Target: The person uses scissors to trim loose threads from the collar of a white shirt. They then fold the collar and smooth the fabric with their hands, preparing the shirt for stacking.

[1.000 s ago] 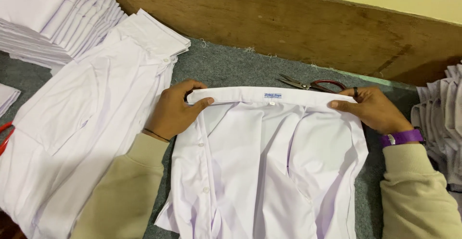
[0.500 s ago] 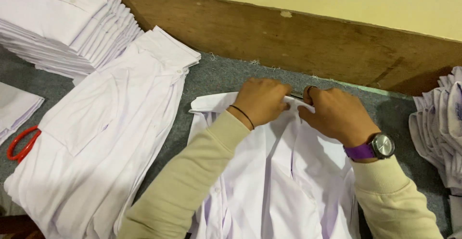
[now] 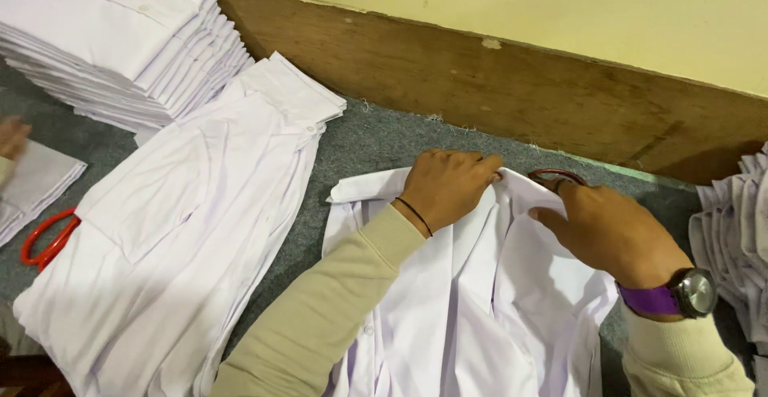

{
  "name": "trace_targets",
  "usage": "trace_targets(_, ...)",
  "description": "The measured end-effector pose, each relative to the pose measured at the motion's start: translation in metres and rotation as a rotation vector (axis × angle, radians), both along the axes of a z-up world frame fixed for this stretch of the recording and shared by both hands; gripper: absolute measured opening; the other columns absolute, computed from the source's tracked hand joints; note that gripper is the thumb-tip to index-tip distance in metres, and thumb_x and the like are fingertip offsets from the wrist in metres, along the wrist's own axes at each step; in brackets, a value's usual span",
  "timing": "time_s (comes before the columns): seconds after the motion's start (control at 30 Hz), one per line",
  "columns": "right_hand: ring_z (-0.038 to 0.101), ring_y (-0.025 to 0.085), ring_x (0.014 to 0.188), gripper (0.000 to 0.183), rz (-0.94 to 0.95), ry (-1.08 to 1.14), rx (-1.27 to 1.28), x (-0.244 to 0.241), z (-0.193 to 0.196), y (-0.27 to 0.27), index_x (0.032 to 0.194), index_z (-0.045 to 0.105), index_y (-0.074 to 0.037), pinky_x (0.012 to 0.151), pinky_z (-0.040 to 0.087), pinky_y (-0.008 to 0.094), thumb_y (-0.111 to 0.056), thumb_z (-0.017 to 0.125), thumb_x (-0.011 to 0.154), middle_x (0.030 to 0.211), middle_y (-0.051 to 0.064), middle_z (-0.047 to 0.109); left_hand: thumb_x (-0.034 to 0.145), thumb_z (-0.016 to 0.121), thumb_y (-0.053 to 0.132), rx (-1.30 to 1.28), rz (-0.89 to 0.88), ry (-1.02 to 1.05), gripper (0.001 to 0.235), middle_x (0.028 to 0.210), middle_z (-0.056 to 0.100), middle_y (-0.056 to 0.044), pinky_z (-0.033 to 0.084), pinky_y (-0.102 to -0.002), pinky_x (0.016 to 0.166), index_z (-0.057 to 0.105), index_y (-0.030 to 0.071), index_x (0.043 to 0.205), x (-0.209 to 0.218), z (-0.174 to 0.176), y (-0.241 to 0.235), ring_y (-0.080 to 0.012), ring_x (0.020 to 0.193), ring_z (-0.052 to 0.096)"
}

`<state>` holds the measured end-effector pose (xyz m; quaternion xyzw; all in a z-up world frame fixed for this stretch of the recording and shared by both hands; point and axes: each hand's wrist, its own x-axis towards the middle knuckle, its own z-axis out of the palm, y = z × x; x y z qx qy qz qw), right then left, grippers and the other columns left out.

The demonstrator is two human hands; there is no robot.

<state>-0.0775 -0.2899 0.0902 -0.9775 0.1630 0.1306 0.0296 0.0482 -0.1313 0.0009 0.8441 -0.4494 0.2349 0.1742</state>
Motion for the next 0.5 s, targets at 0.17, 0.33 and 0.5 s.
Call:
trace_targets(0.17,0.067,0.048,0.107,0.037,0.075,-0.031,0.111,-0.018,0.003,0.001,0.127,0.054,-0.021,0.086,0.05,0.051,-0.04,0.055,0.096,0.121,0.01,0.072,0.098,0.059,0.041,-0.012,0.025,0.08,0.018,0.071,0.072,0.0,0.047,-0.05,0.05,0.062,0.025,0.09,0.008,-0.003,0.001,-0.0326,0.063,0.07)
trace_targets(0.33,0.075,0.029,0.1,0.042,0.002,0.101,0.256,-0.031,0.033,0.035,0.121,0.062,-0.024,0.088,0.05,0.039,-0.055,0.057,0.094,0.104,0.004,0.081,0.096,0.055,0.047,0.019,-0.01,0.343,0.027,0.089,0.076,-0.011,0.05,-0.059,0.064,0.068,0.024,0.094,0.0,0.028,0.012,-0.0434,0.084,0.07)
trace_targets(0.5,0.071,0.018,0.117,0.051,-0.018,-0.02,0.46,-0.035,0.026,0.028,0.134,0.063,-0.025,0.099,0.048,0.036,-0.051,0.036,0.1,0.12,-0.002,0.078,0.093,0.059,0.041,0.026,0.014,0.517,0.032,0.11,0.077,-0.011,0.051,-0.058,0.078,0.072,0.028,0.118,0.004,0.045,0.019,-0.0444,0.101,0.068)
